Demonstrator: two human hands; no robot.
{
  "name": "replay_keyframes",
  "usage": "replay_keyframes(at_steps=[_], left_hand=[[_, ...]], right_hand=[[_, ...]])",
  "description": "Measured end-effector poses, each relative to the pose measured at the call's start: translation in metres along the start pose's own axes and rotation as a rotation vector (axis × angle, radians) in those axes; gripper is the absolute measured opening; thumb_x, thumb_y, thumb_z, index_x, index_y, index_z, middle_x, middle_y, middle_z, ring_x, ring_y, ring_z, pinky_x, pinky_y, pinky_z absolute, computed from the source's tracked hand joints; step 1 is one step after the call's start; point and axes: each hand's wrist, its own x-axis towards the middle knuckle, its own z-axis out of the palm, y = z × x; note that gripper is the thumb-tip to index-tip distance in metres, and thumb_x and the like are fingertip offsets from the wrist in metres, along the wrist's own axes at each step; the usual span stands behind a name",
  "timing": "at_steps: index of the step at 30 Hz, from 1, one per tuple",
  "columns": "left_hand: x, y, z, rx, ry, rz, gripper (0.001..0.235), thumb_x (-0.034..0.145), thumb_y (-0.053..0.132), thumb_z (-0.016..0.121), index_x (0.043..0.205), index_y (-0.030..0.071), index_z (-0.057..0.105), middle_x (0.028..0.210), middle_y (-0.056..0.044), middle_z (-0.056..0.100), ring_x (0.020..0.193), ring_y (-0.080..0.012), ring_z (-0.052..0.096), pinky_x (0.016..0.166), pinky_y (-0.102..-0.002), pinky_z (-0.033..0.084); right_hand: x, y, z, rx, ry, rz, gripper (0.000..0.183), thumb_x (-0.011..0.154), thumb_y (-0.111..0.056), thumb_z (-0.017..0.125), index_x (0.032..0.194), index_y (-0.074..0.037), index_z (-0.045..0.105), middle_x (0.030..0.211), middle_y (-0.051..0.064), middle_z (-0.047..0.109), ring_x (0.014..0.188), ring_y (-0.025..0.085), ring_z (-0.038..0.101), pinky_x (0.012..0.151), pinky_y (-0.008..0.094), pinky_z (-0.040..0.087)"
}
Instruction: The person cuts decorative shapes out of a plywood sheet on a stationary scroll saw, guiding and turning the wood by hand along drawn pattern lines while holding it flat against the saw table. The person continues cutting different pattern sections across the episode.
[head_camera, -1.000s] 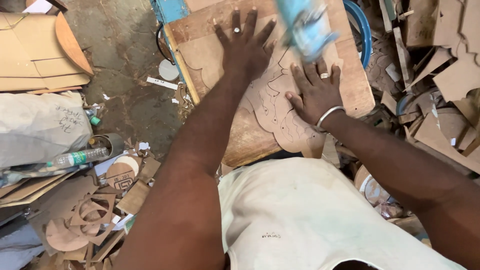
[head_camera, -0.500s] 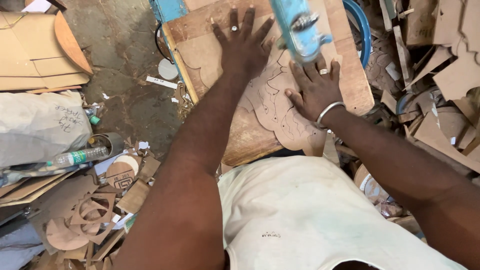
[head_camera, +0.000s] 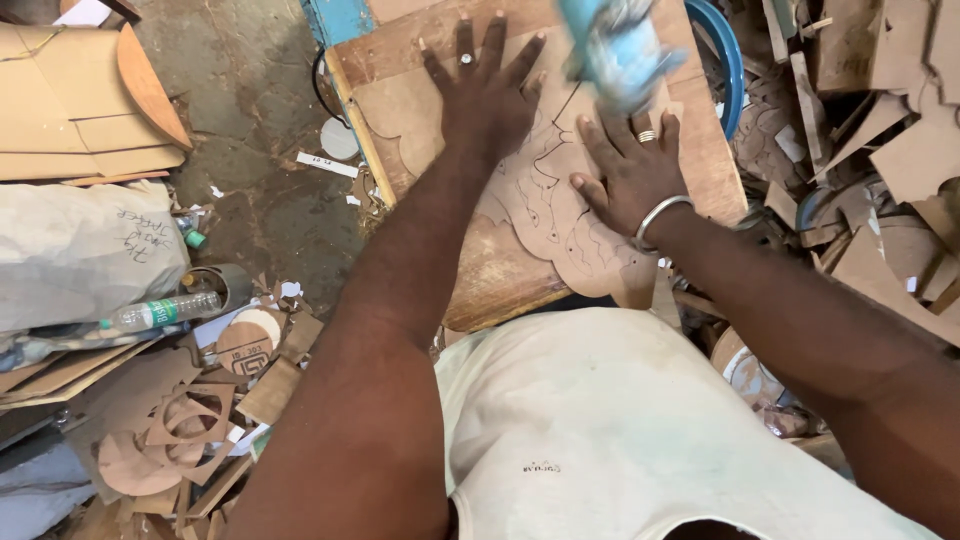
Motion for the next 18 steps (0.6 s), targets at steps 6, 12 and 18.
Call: replay_keyframes(at_steps=[6,12,18], left_hand=[[0.0,0.002,-0.002,0.011,-0.032,-0.019,0.054,0.107,0.054,0.036,0.16,0.044,0.034,0.174,-0.003,0.014,0.16,-0.0379,0.0,0.118,-0.075,-0.013],[0.002,-0.002,0.004,0.034,-0.055,-0.017,0.054,0.107,0.053,0.033,0.16,0.044,0.031,0.173,0.0,0.012,0.159,-0.0367,-0.002,0.116,-0.075,-0.014],[0.003,-0.003,0.004,0.08,-0.035,0.01,0.055,0.106,0.051,0.034,0.16,0.042,0.033,0.173,-0.001,0.014,0.158,-0.0377,0.0,0.115,-0.076,-0.014]], right_hand=[[0.003,0.009,0.0,-0.044,0.004,-0.054,0.07,0.105,-0.052,0.048,0.161,-0.01,0.043,0.155,0.02,0.048,0.148,0.042,0.033,0.118,0.07,0.009],[0.006,0.014,0.001,-0.085,-0.049,-0.043,0.073,0.105,-0.053,0.046,0.165,-0.012,0.039,0.151,0.021,0.05,0.143,0.043,0.041,0.119,0.068,0.008],[0.009,0.024,0.005,-0.152,0.021,-0.121,0.07,0.107,-0.053,0.045,0.164,-0.013,0.041,0.153,0.02,0.053,0.14,0.043,0.047,0.119,0.065,0.01]])
